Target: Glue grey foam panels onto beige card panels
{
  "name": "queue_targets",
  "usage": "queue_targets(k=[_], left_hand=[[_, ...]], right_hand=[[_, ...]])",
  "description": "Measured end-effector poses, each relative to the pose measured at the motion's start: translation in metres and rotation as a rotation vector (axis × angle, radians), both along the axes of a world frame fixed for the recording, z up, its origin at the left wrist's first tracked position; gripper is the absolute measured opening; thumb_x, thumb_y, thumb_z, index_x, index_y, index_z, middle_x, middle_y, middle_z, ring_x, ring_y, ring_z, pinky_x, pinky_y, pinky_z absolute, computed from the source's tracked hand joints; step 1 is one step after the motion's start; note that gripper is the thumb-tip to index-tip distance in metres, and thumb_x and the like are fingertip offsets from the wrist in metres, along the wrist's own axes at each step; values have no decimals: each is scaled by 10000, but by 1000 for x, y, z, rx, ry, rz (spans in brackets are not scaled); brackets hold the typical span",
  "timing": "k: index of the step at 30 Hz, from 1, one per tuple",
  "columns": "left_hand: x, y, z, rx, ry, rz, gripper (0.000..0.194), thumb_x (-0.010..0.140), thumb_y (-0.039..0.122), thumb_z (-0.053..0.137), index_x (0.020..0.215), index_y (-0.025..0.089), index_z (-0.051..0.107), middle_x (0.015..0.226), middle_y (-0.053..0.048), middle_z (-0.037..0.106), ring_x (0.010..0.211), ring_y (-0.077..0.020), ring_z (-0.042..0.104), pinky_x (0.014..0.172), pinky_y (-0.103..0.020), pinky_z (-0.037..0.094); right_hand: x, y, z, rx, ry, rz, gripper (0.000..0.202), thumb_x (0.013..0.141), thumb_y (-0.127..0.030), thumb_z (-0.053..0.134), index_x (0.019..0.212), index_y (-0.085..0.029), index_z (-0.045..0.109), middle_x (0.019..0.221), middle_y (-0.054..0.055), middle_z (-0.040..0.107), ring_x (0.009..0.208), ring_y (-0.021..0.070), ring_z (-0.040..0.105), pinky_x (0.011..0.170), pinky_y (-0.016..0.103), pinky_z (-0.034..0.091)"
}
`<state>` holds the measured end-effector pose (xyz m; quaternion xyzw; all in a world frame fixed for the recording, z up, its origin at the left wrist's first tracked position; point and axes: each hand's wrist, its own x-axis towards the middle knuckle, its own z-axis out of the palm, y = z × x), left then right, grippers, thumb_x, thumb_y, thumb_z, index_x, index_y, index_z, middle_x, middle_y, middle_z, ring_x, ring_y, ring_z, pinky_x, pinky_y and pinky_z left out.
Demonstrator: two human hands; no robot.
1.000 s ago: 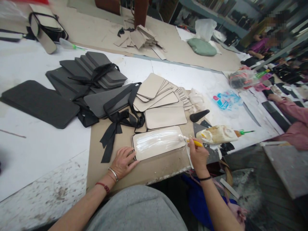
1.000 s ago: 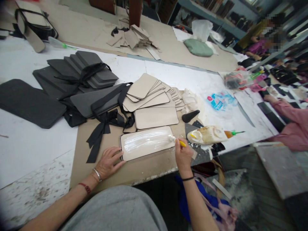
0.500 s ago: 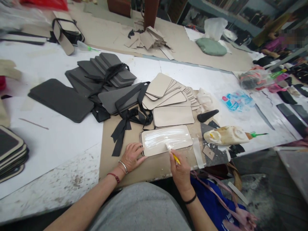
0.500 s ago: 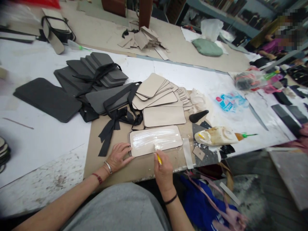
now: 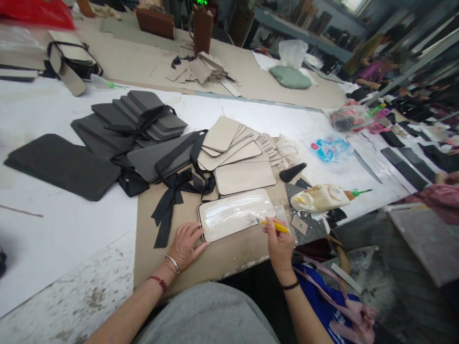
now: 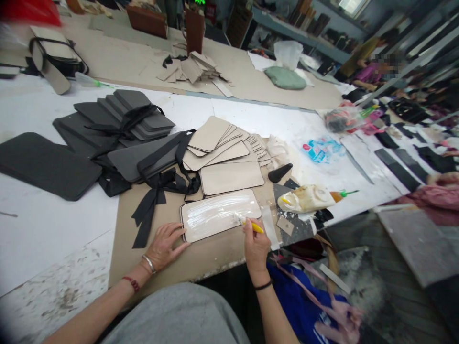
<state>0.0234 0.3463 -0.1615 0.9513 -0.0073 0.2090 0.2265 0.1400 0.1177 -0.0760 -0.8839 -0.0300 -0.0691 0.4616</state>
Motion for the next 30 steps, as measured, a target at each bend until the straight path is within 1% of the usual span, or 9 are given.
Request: queue_targets(k=[3, 5, 11, 16, 20, 22, 24, 27, 30], left_hand=[[1, 0, 0, 11, -41, -6, 264, 764, 338, 603, 981, 188, 580, 1015, -94, 619, 967, -221, 547, 870, -402, 443], [2, 1, 0, 24, -62, -9, 267, 761, 334, 607, 981, 185, 577, 1003, -92, 620, 957, -220, 552, 859, -394, 447], [3, 3, -2, 73, -87, -32, 279, 758, 327, 611, 993, 181, 571, 995, -95, 615, 944, -220, 557, 846, -386, 452], [3, 3, -2, 66, -95, -29, 280, 749, 325, 614, 996, 196, 583, 991, -87, 628, 938, -220, 572, 840, -381, 464], [3, 4, -2, 77, -120, -18, 279, 743, 338, 608, 993, 217, 594, 981, -82, 641, 926, -220, 586, 803, -371, 493], [4, 6, -1, 93, -133, -16, 294, 727, 352, 619, 992, 225, 600, 975, -82, 647, 915, -221, 596, 779, -362, 510], [5, 8, 0, 107, -129, -24, 319, 706, 376, 634, 993, 238, 605, 969, -78, 652, 900, -220, 608, 755, -348, 529], [6, 12, -1, 113, -111, -58, 349, 686, 408, 648, 996, 253, 608, 960, -74, 659, 881, -215, 623, 727, -325, 552], [3, 14, -8, 111, -88, -77, 359, 699, 411, 639, 1013, 242, 604, 965, -85, 661, 884, -214, 634, 721, -308, 563]], right_hand=[[7, 0, -1, 142, 130, 37, 409, 790, -531, 513, 899, -148, 608, 789, 72, 675, 631, 180, 640, 633, 310, 517], [17, -3, -3, 183, 198, 55, 453, 765, -566, 522, 894, -141, 612, 800, 81, 682, 627, 185, 644, 622, 316, 522], [69, -44, 6, 10, 78, -189, 566, 702, -676, 500, 847, -139, 605, 634, 70, 669, 620, 224, 655, 657, 343, 509], [80, -55, 12, -47, 79, -125, 532, 733, -659, 474, 860, -161, 608, 628, 62, 671, 615, 223, 655, 644, 329, 495], [89, -54, 17, -228, 2, -168, 560, 747, -684, 408, 818, -170, 619, 603, 63, 652, 608, 232, 637, 640, 336, 456], [98, -45, 25, -305, -79, -133, 565, 773, -674, 361, 803, -171, 618, 606, 69, 638, 605, 226, 615, 621, 328, 431], [109, -26, 37, -360, -146, -39, 530, 809, -631, 329, 736, -179, 597, 612, 72, 615, 606, 214, 585, 599, 315, 406], [127, 17, 57, -381, -171, 144, 421, 863, -499, 310, 682, -198, 541, 650, 61, 593, 642, 189, 553, 610, 293, 391], [150, 68, 70, -315, -92, 323, 329, 897, -363, 280, 785, -190, 536, 707, 37, 609, 671, 159, 562, 634, 261, 398]])
